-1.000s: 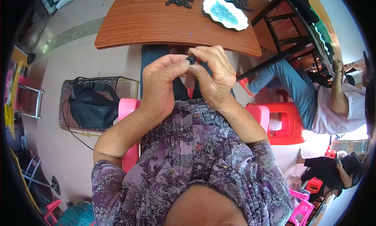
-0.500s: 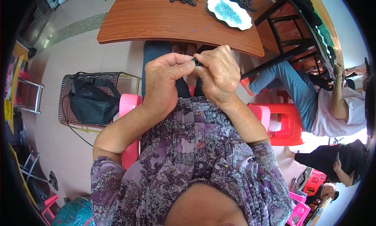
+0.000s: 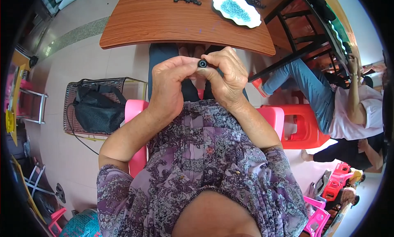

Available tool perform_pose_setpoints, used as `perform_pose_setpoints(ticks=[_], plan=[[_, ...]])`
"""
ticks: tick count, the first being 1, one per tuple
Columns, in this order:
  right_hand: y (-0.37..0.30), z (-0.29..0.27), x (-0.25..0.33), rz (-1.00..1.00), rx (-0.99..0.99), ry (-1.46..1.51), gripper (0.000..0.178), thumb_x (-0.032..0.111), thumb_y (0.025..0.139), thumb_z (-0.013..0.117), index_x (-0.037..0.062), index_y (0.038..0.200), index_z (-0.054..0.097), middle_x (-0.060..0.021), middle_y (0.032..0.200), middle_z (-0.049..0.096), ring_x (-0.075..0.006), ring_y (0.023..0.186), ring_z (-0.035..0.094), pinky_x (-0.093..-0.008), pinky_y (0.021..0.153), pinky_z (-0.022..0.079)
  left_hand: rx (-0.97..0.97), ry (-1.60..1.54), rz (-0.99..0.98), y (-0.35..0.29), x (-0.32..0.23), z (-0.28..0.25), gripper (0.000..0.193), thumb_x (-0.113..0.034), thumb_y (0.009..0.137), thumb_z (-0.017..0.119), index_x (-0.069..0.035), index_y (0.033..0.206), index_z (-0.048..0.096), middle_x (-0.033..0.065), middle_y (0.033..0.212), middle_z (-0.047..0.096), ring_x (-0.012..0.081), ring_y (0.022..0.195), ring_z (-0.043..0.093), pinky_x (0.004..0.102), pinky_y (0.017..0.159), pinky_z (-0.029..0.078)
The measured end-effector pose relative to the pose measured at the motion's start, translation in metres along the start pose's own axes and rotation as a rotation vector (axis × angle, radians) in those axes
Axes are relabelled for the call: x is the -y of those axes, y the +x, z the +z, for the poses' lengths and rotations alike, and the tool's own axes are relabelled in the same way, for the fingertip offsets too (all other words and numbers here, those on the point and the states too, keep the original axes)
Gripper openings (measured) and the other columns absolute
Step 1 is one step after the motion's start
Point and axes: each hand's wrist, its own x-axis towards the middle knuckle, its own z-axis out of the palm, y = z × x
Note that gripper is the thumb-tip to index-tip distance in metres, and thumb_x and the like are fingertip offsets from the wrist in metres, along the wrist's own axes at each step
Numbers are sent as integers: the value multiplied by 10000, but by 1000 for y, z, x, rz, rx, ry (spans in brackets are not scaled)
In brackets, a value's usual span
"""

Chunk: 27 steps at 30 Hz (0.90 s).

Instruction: The person is manually assembling small black plastic components by inserting tiny blue pieces into them.

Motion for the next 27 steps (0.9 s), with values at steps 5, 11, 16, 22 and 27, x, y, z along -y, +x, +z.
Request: perform_pose_setpoints(ticks=[5,11,16,22,27], plan=[[6,1,-8,-50,36,-11,257,-9,523,721,-8,750,600,-82,641,578,-220,593,518,-328,564,388,35,6,-32,6,-3,0,195,-83,850,540,70,929,632,96,856,641,146,762,575,262,742,448],[6,3,-14,-74,70,-54,227,-3,579,673,-29,792,596,-132,713,580,-297,621,527,-378,567,391,-86,11,-54,10,2,6,96,-89,813,617,7,806,618,24,737,593,88,670,527,223,640,422],[4,1,-5,-42,180,-90,325,24,648,698,-32,955,607,-123,784,600,-283,685,562,-354,620,419,-46,22,-88,12,5,-3,129,-134,861,615,-8,875,590,48,795,611,100,704,543,230,637,434],[26,-10,-36,310,230,198,382,9,788,636,-20,1164,570,-67,829,638,-132,693,577,-260,641,469,-97,29,-59,55,-16,0,116,-99,861,600,3,915,580,103,824,648,145,679,603,253,604,478],[25,-6,-90,823,152,517,218,10,855,569,-49,1061,602,-67,796,658,-87,712,581,-213,623,458,-152,241,-35,136,-41,-4,70,-60,840,602,-9,882,579,102,791,641,145,641,598,249,560,480]])
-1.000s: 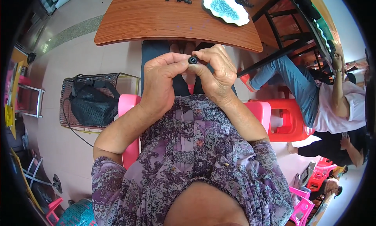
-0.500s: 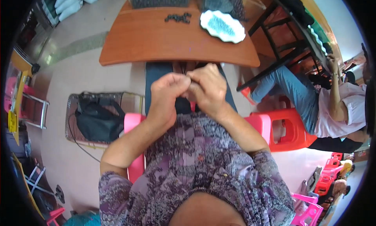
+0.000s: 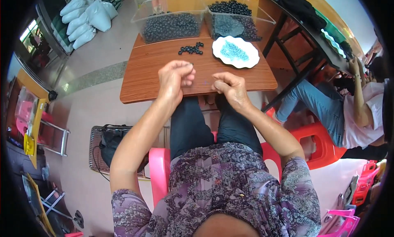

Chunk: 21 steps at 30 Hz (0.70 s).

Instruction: The person is manually assembling small black plastic components by inserting tiny blue pieces into them.

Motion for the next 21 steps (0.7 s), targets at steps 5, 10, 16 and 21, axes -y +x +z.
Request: perform_pose_setpoints(ticks=[5,10,16,21], plan=[[-9,-11,-14,97,35,-83,183,11,855,568,-54,1020,615,-77,798,665,-90,691,586,-214,612,459,-10,140,263,91,-46,6,55,51,679,601,18,723,600,96,649,613,134,489,548,261,390,407],[-8,-12,-9,121,82,-83,168,12,851,572,-51,996,629,-78,782,668,-87,690,589,-212,612,458,-175,568,574,216,-115,-18,165,-62,675,694,-25,832,655,106,700,637,199,588,602,322,499,477],[-8,-17,-20,98,72,-98,172,0,847,573,-46,1001,634,-78,781,670,-87,684,582,-215,605,463,-607,1414,1259,253,-108,-28,320,-168,707,663,-100,1020,660,131,975,652,360,885,600,439,834,466],[-4,-14,-21,-50,140,-205,174,-39,826,580,-39,989,640,-75,775,651,-102,680,590,-228,590,472,-103,1223,877,163,-19,-39,249,-142,697,688,-48,924,649,161,929,641,330,857,604,424,772,468]])
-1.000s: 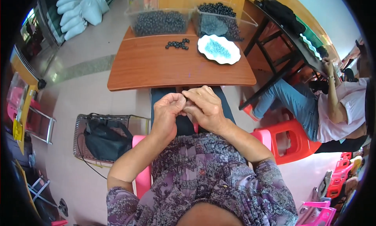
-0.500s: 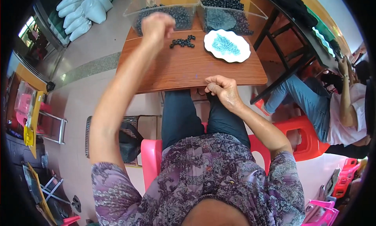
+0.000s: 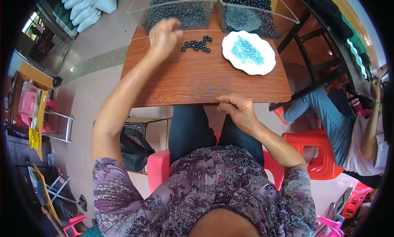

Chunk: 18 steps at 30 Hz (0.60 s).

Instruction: The person is manually assembling small black plastic components by inserting tiny blue pieces into them.

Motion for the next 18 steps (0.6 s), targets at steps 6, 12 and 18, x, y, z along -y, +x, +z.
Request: perform_pose_setpoints(ticks=[6,12,18], plan=[[8,2,0,-46,44,-45,186,-56,814,581,-32,987,645,-75,774,640,-124,693,604,-236,600,478,279,53,-255,-37,1,21,333,-228,685,755,-33,931,645,182,931,639,333,906,610,431,782,468],[5,4,-1,-116,34,-120,175,-49,823,582,-34,988,641,-82,788,637,-132,712,613,-240,618,482,310,154,-203,-42,10,29,250,-197,719,735,-28,864,621,130,872,642,299,856,603,406,751,460],[8,1,9,148,15,146,160,-31,824,603,-33,978,644,-74,818,659,-97,716,599,-225,618,479,378,-690,-648,-76,-38,-8,186,-149,821,654,12,908,624,83,842,646,170,707,598,302,633,473]])
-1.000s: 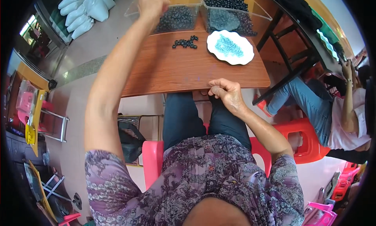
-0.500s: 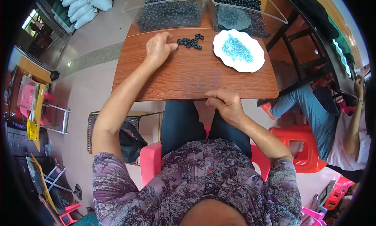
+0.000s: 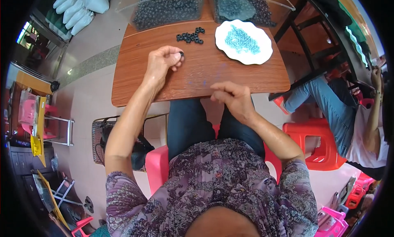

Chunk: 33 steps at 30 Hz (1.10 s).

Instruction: The person is manually assembling small black plastic components by inserting tiny blue pieces into them.

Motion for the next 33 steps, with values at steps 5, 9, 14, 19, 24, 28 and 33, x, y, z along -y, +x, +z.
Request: perform_pose_setpoints(ticks=[5,9,14,19,24,28,33], plan=[[12,4,6,-205,-215,-16,186,-17,816,628,-23,1001,646,-51,834,656,-71,717,572,-198,632,458,179,-685,-149,-61,-29,30,173,-70,901,547,50,1018,590,100,852,629,126,676,573,238,620,479],[19,7,25,-427,-268,-190,216,-49,772,637,9,979,663,-38,905,624,-108,831,560,-230,707,447,230,-790,-148,-74,-29,43,208,-86,896,568,53,1050,581,90,849,618,123,716,564,242,649,477],[22,3,28,-565,-237,-327,210,-45,754,645,8,956,666,-61,924,623,-154,884,563,-253,755,446,275,-871,-171,-77,-33,52,211,-104,891,581,50,1034,593,75,838,612,127,699,545,251,639,449],[25,2,20,-539,-221,-195,200,-52,755,648,-4,949,662,-76,935,621,-158,892,564,-260,755,454,272,-965,-218,-78,-32,54,206,-110,885,590,46,1019,605,71,832,611,131,694,537,252,637,433],[24,6,24,-413,-235,-27,219,-86,768,629,-8,972,643,-86,1006,595,-138,893,560,-236,731,454,240,-888,-175,-79,-35,59,260,-110,861,615,28,1078,584,53,869,610,138,730,518,280,685,421],[28,7,21,-557,-262,-140,232,-82,764,636,-2,982,629,-85,1020,587,-141,905,553,-240,737,448,151,-958,-202,-78,-38,67,182,-72,859,620,41,1001,613,39,810,596,123,685,510,248,642,413],[29,5,20,-661,-347,-350,283,-64,698,670,21,964,629,-105,1002,585,-196,907,553,-269,724,445,168,-1048,-219,-78,-37,69,167,-93,871,606,19,995,597,39,851,599,124,719,515,255,671,404]])
